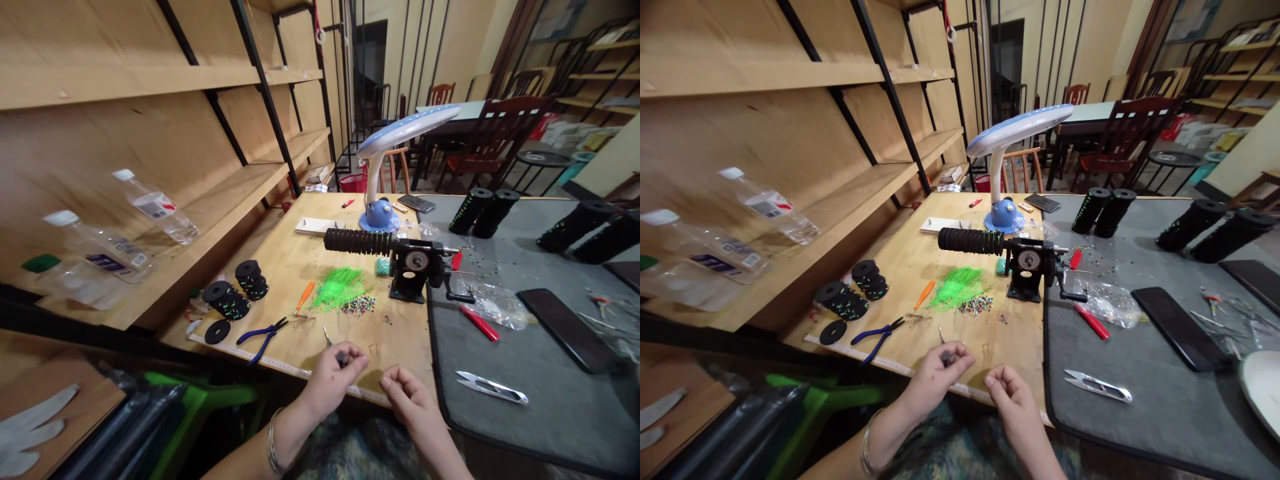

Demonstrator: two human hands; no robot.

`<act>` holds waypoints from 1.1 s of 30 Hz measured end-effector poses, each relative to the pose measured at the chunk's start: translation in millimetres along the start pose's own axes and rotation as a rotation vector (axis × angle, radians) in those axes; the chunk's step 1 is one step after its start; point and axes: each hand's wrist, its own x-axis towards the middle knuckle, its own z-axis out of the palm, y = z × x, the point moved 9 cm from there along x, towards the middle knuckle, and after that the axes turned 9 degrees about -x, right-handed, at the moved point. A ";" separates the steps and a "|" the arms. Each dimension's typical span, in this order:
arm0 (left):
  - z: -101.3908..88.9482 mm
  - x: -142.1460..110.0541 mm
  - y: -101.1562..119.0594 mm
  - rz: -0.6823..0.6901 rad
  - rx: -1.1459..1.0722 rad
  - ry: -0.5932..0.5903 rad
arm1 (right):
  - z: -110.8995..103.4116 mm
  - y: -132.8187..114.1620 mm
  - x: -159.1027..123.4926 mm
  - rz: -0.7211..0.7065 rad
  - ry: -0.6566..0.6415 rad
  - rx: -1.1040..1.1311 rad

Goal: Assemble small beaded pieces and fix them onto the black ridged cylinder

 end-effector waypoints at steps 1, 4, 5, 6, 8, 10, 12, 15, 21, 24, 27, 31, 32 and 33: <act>-0.7 0.0 0.8 0.002 0.003 0.002 | 0.7 -0.7 -0.2 -0.002 -0.002 0.001; 1.2 -0.4 5.0 0.021 0.026 -0.019 | 3.8 -7.4 -1.5 -0.017 -0.019 0.005; 2.3 -0.6 7.4 0.034 0.042 -0.026 | 4.3 -12.1 -2.3 -0.027 -0.031 -0.004; 3.2 -0.8 10.2 0.050 0.059 -0.030 | 3.5 -18.1 -3.2 -0.040 -0.037 -0.022; 5.4 -1.6 16.1 0.082 0.090 -0.040 | -3.5 -33.1 -5.2 -0.072 -0.025 -0.085; 8.0 -2.6 21.7 0.106 0.109 -0.056 | -18.2 -49.5 -7.4 -0.107 0.037 -0.162; 10.9 -3.7 26.5 0.117 0.121 -0.077 | -33.1 -65.0 -10.4 -0.144 0.107 -0.235; 14.6 -5.2 33.5 0.128 0.140 -0.103 | -41.6 -82.1 -15.5 -0.191 0.153 -0.296; 17.5 -10.0 50.0 0.181 0.184 -0.122 | -1.7 -96.6 -18.1 -0.219 -0.072 -0.083; 17.6 -12.3 56.8 0.200 0.196 -0.140 | 13.4 -97.9 -17.3 -0.209 -0.159 -0.025; 17.4 -12.5 60.3 0.200 0.218 -0.143 | 15.8 -99.4 -18.2 -0.233 -0.175 -0.080; 20.1 -10.5 60.6 0.210 0.219 -0.137 | 9.2 -98.5 -19.8 -0.242 -0.121 -0.216; 21.1 -9.9 59.7 0.215 0.217 -0.136 | 7.0 -97.9 -20.0 -0.245 -0.099 -0.237; 22.0 -9.4 58.4 0.219 0.216 -0.135 | 5.2 -96.9 -20.0 -0.247 -0.079 -0.249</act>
